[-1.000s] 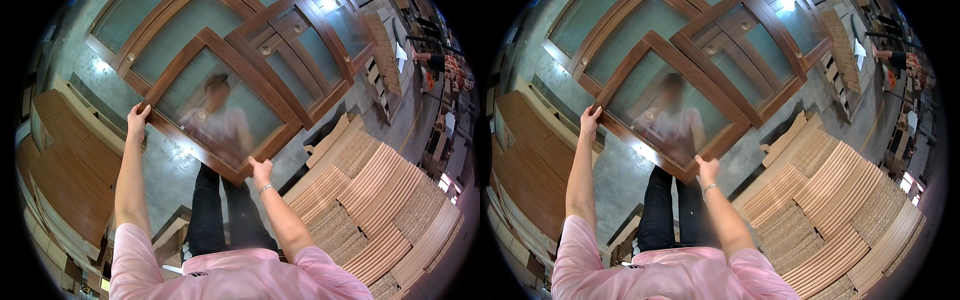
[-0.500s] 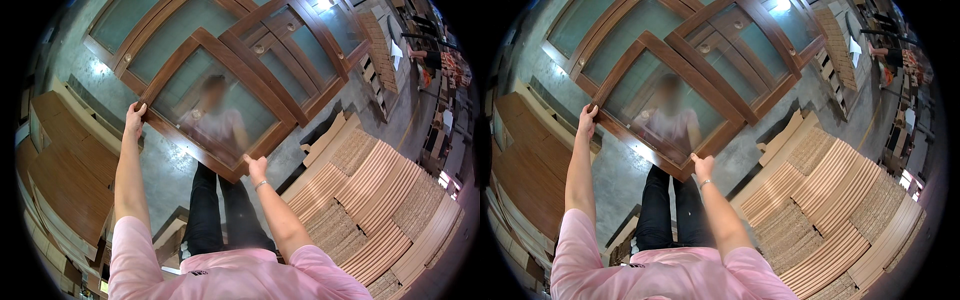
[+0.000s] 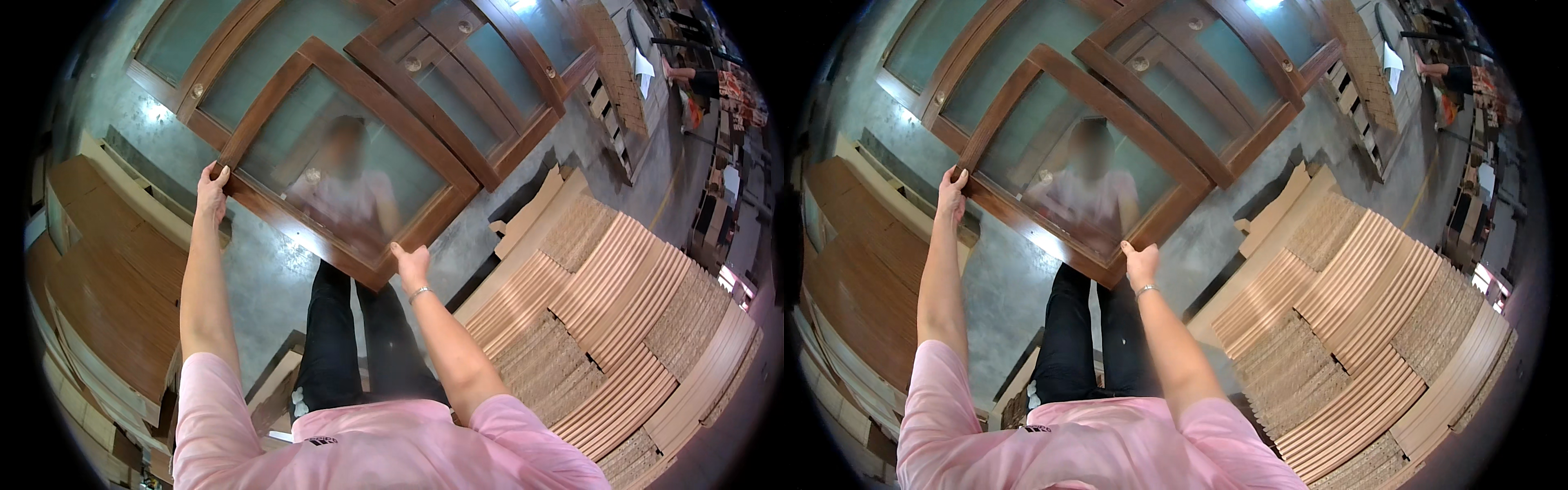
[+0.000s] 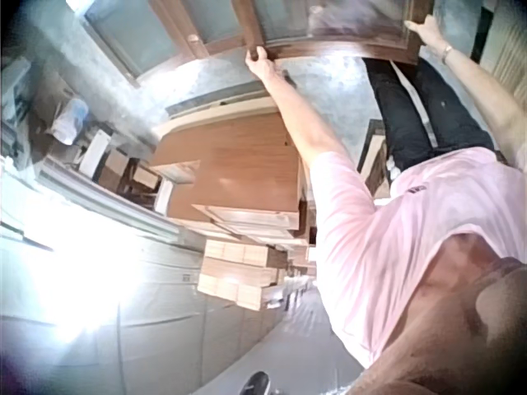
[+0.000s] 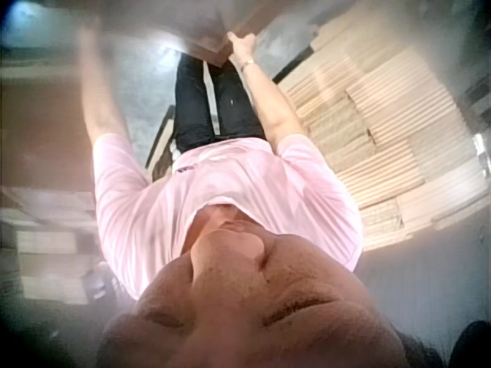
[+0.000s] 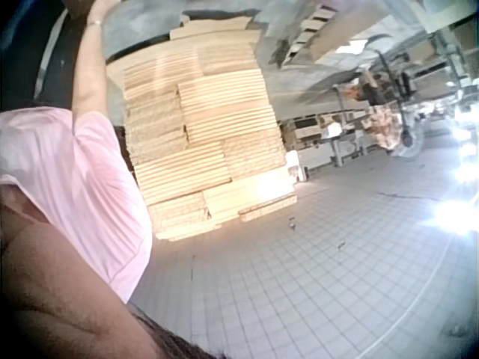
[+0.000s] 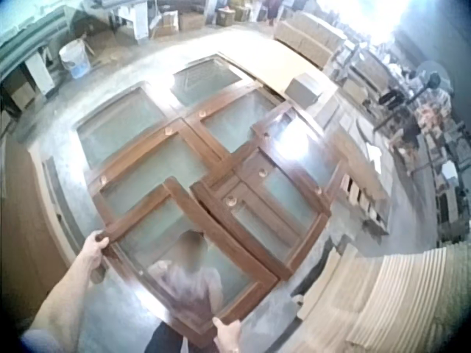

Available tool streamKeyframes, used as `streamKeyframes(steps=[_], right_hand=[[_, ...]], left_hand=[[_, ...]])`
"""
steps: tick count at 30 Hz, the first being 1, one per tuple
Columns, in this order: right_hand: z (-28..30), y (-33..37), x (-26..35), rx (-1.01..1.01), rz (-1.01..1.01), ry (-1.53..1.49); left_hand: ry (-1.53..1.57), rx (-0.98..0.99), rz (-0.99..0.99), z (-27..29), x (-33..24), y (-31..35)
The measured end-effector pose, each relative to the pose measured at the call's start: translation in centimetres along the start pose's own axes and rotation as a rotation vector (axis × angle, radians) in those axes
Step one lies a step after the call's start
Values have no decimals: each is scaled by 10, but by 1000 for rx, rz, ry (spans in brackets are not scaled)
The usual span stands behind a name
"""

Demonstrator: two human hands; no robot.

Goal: The person picks up a wooden cabinet door frame from a stack, brings it to a workbench, and sands the inner edges of the frame using a piece of sandpaper before returning it to the stack.

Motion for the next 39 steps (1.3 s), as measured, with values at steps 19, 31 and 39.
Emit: streamKeyframes(steps=[19,31,39], right_hand=[[-3,-11,-8,78,-150,117],[35,-33,206,-249,810,645],[14,-90,207,-55,695,759]], left_hand=[[55,-76,26,6,1,12],[440,-39,299,-96,89,131],[535,-5,279,-105,100,125]])
Point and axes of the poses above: each hand's wrist, its own y-axis away from the middle knuckle, its own z-axis out of the back of the hand, x = y × z, the point moved 9 cm from there along -y, towards the middle knuckle, and after that the axes turned 3 degrees about -y, right-handed, at the moved point
